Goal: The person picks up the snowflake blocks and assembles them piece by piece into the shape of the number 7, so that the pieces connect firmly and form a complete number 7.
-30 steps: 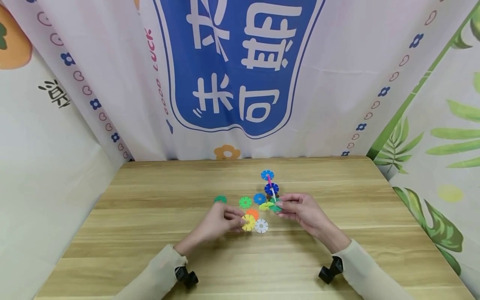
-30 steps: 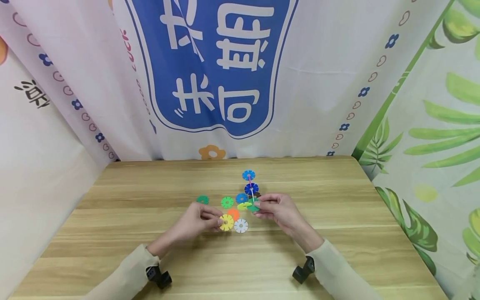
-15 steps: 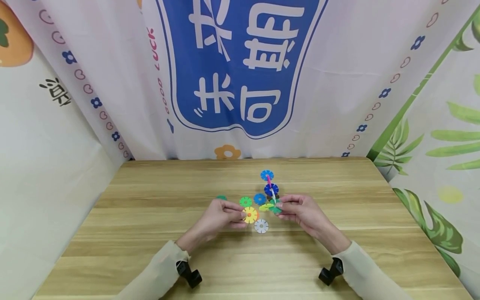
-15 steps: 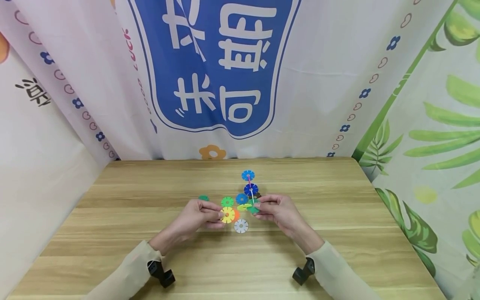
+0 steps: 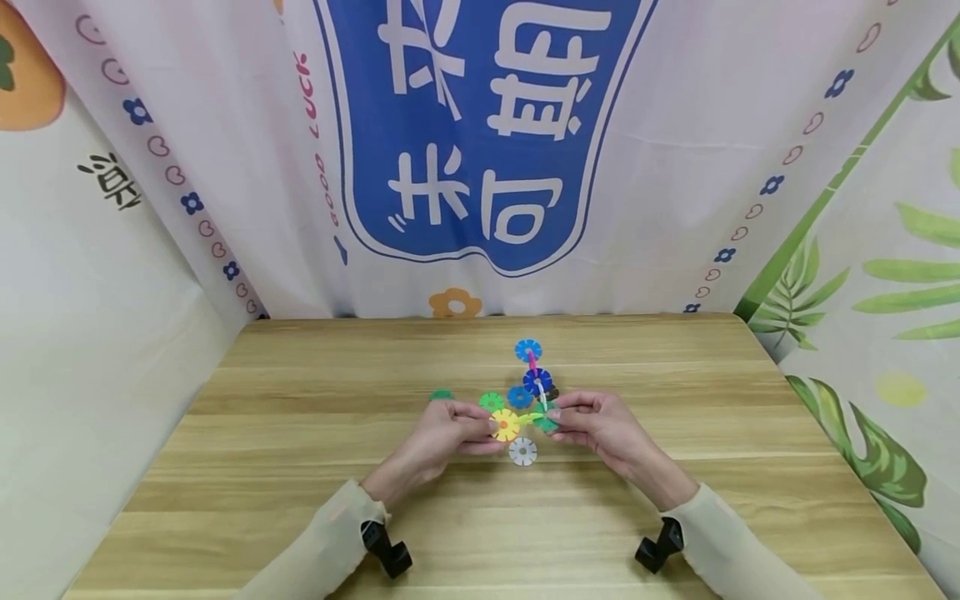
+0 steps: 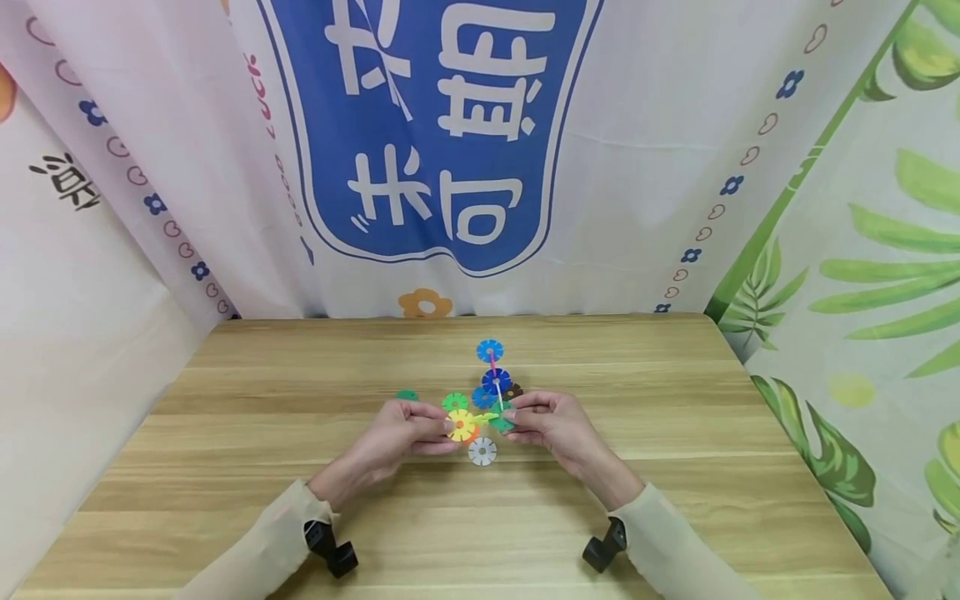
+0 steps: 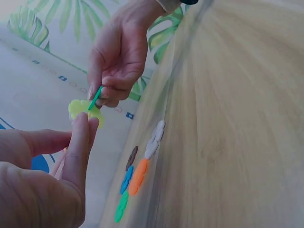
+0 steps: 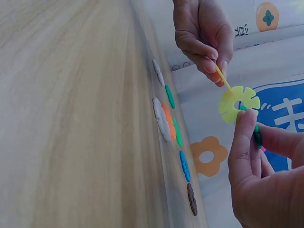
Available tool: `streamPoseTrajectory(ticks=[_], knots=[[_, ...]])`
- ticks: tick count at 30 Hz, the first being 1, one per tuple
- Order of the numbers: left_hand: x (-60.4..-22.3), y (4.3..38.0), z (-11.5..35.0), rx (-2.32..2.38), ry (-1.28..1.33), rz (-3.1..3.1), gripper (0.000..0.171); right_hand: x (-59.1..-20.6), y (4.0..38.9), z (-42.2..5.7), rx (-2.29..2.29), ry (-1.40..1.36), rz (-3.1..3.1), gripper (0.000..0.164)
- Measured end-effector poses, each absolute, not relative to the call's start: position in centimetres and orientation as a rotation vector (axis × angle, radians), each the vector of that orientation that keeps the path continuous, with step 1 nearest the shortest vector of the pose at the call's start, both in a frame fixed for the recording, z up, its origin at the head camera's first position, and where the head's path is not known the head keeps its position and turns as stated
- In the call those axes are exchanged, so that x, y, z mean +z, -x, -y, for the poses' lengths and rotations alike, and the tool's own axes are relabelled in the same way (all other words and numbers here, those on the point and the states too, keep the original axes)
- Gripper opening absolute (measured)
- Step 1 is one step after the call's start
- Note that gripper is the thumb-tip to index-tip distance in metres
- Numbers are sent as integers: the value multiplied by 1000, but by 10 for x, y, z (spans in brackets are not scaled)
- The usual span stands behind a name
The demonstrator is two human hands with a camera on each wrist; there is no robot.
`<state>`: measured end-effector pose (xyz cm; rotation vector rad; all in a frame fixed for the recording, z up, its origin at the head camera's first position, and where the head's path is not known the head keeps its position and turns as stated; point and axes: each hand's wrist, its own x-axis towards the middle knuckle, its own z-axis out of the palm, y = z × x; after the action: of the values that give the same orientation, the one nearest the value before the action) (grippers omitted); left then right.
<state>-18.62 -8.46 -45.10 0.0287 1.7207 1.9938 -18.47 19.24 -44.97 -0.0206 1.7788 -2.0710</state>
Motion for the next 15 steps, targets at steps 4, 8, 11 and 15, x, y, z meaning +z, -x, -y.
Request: streamPoseTrajectory(ticks=[4, 8, 11, 15], knots=[[-453, 185, 82, 2015, -14, -1701, 22, -451, 184, -190, -2070, 0, -1787, 28], [-455, 184, 81, 2041, -3, -1687, 24, -453, 184, -188, -2059, -16, -1806, 24], [-456, 184, 81, 2048, 2, -1695, 24, -456, 184, -188, -2047, -5, -1812, 19], [-459, 184, 82, 2051, 23, -1709, 21, -458, 185, -186, -2038, 11, -1807, 15]])
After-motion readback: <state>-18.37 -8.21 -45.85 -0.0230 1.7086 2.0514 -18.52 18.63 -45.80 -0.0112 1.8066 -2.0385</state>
